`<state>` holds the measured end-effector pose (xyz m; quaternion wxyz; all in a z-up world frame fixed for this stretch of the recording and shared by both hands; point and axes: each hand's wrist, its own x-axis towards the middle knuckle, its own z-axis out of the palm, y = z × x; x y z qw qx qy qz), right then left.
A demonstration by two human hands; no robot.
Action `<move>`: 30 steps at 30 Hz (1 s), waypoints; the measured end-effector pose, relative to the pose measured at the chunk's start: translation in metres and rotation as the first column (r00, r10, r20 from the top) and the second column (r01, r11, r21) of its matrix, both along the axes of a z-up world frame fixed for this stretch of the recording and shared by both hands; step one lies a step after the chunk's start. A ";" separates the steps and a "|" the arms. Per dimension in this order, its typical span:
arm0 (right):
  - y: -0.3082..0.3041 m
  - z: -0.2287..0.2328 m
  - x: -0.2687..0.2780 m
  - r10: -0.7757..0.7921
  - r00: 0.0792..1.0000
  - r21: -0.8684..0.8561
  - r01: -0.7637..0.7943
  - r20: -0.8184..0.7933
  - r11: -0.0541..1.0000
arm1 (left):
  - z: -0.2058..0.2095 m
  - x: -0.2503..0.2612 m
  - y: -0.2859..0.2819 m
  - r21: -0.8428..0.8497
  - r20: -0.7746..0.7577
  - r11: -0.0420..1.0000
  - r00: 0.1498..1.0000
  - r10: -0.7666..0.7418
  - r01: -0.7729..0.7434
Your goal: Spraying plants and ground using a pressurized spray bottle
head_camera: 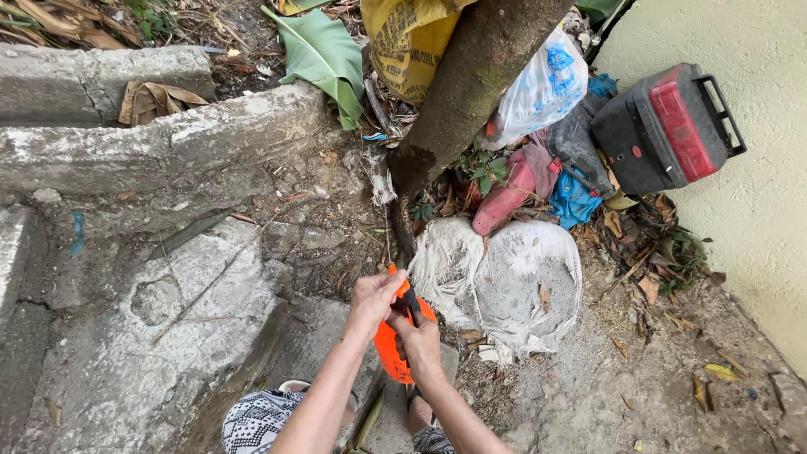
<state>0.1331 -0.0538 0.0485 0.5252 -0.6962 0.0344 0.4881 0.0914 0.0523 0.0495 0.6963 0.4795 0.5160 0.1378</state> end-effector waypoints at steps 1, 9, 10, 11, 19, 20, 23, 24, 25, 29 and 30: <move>-0.002 0.003 -0.002 0.003 1.000 -0.004 -0.003 0.001 1.000 | 0.009 0.002 0.001 -0.004 0.001 1.000 1.000 0.003 -0.003; -0.010 0.003 -0.011 0.049 0.998 -0.127 -0.044 0.033 0.991 | 0.106 -0.011 0.025 0.036 0.186 0.999 0.983 0.001 -0.008; -0.017 0.001 -0.011 0.049 0.998 -0.125 -0.045 0.033 0.991 | 0.109 -0.011 0.021 0.037 0.185 0.999 0.983 0.001 -0.008; -0.021 -0.004 -0.012 0.087 0.995 -0.114 -0.081 0.048 0.990 | 0.110 -0.011 0.019 0.093 0.172 0.995 0.983 -0.059 0.044; -0.023 -0.027 -0.009 0.001 0.941 -0.053 0.019 0.339 0.998 | 0.054 -0.007 -0.020 -0.061 0.121 0.998 0.993 -0.014 0.022; -0.019 -0.022 -0.004 0.046 0.935 -0.114 -0.006 0.352 0.993 | 0.025 -0.004 -0.021 -0.089 0.175 0.996 0.984 0.024 -0.008; -0.024 -0.021 -0.001 0.083 0.937 -0.173 -0.025 0.340 0.985 | -0.004 0.000 -0.028 -0.158 0.123 0.986 0.989 0.076 -0.056; -0.024 -0.022 0.002 0.066 0.943 -0.157 -0.015 0.327 0.987 | -0.003 0.004 -0.025 -0.180 0.025 0.981 0.996 0.080 -0.074; -0.022 -0.015 0.006 0.070 0.942 -0.159 -0.019 0.327 0.987 | 0.012 0.007 -0.022 -0.181 0.026 0.980 0.996 0.084 -0.078; -0.018 0.003 0.015 0.129 0.973 -0.134 -0.104 0.191 0.986 | 0.069 0.020 -0.002 -0.091 0.122 0.996 0.992 0.008 0.003; -0.017 0.006 0.015 0.139 0.974 -0.181 -0.106 0.177 0.978 | 0.083 0.023 0.005 -0.055 0.127 0.998 0.992 0.000 0.007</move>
